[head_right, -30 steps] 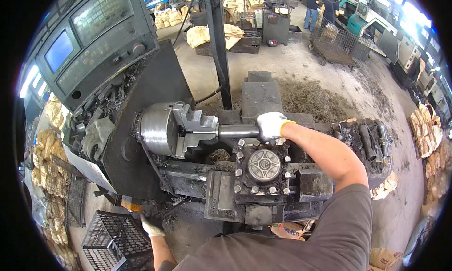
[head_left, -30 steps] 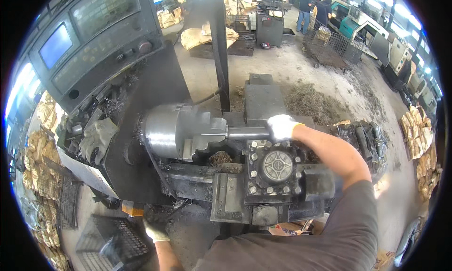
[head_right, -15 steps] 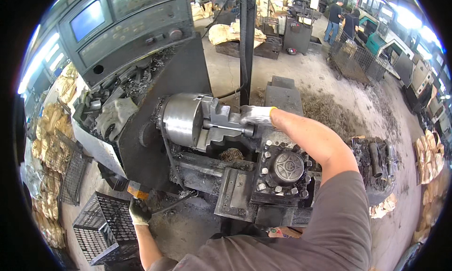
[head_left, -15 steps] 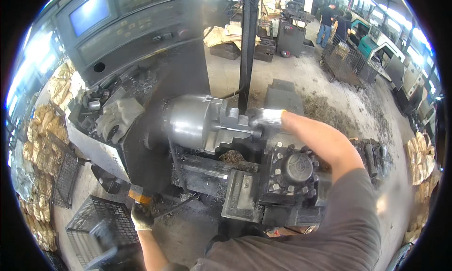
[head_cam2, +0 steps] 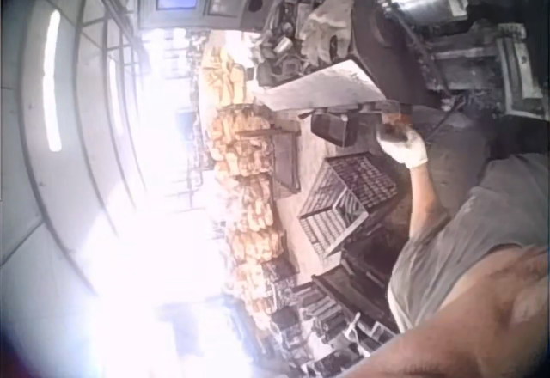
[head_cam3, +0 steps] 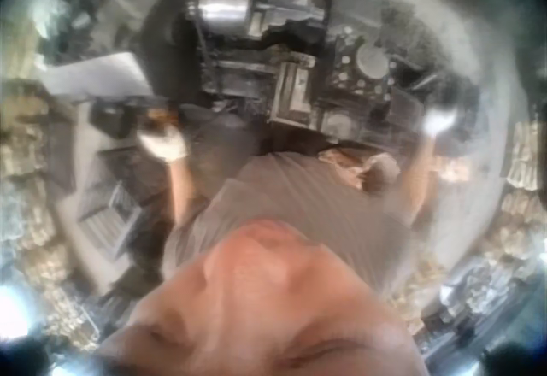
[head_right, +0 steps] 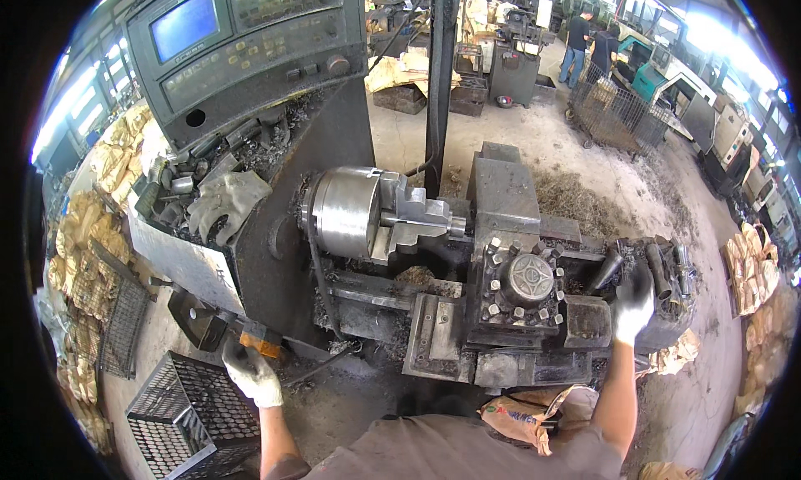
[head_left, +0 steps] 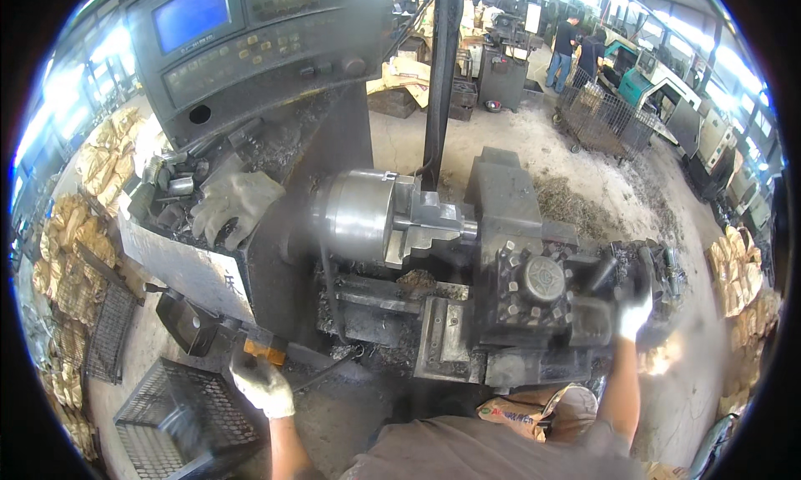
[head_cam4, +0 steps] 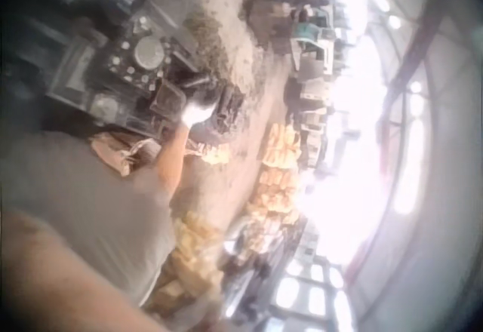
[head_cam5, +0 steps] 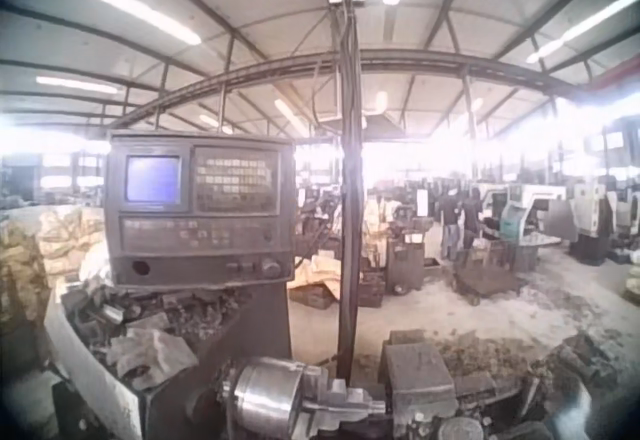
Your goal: The person repeatedly loads hollow metal tubes into a lathe chuck, operates the machine, and removes the processed tubes. The person places the finished tubes into a nearby black plastic crate.
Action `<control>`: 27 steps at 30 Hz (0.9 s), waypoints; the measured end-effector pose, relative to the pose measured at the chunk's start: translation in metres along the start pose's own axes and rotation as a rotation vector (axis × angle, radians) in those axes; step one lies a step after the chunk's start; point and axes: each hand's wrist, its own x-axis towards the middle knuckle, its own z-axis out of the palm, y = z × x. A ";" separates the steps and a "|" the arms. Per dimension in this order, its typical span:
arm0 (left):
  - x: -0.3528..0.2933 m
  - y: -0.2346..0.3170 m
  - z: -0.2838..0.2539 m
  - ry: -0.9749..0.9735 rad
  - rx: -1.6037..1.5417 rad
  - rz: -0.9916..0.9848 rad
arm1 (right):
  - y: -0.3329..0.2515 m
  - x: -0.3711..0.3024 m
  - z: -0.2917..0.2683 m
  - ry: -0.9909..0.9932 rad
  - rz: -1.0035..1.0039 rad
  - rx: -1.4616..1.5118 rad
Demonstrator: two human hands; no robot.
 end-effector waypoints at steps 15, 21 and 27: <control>0.322 0.279 0.229 -0.395 0.483 0.283 | 0.236 -0.446 -0.065 -2.064 0.830 0.340; 0.200 0.279 0.197 -0.075 -0.019 0.507 | 0.220 -0.401 -0.051 -1.952 -0.222 0.150; -0.075 0.134 0.108 -0.786 0.069 0.381 | 0.217 -0.418 -0.026 -2.318 0.019 0.301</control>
